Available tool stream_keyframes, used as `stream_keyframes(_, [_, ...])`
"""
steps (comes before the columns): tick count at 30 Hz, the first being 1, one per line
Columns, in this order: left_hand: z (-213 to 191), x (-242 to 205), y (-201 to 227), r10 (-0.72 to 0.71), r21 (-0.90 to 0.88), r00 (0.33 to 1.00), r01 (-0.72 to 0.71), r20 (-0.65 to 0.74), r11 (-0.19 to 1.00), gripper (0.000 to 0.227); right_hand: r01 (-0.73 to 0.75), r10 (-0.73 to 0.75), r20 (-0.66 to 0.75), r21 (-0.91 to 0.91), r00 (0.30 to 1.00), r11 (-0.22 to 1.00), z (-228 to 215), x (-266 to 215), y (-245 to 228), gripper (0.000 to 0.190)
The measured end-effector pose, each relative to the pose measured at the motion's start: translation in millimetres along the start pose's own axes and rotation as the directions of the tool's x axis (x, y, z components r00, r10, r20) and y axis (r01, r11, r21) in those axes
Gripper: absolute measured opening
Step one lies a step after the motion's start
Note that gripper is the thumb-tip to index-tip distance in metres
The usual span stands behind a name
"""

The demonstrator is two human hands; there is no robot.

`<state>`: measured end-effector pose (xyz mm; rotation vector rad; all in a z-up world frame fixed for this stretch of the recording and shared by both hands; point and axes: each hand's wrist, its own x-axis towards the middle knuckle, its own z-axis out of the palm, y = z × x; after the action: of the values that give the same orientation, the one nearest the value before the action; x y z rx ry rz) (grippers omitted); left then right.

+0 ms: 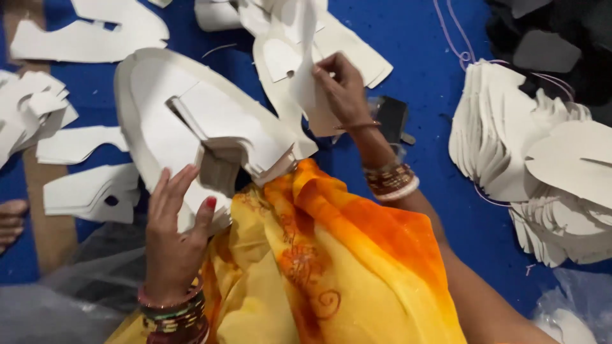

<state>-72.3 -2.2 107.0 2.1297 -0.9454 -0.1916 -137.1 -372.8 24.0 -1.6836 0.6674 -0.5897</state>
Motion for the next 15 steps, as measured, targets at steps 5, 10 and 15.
stream_keyframes(5, [-12, -2, 15, -0.069, -0.492, 0.997, 0.075, 0.029, 0.867, 0.069, 0.482, -0.441, 0.283, -0.092, 0.852, 0.871, 31, -106, -177, 0.022])
stream_keyframes(10, [-42, -5, 32, 0.076, -0.773, 0.987, -0.157, -0.141, 0.615, 0.075, 0.45, -0.171, 0.946, 0.03, 0.276, 0.892, 87, -145, -215, 0.044])
stream_keyframes(15, [-39, -35, -24, -0.265, -0.733, 0.956, 0.09, -0.126, 0.675, 0.038, 0.612, -0.466, 0.777, 0.135, 0.423, 0.779, 70, -138, -201, 0.038])
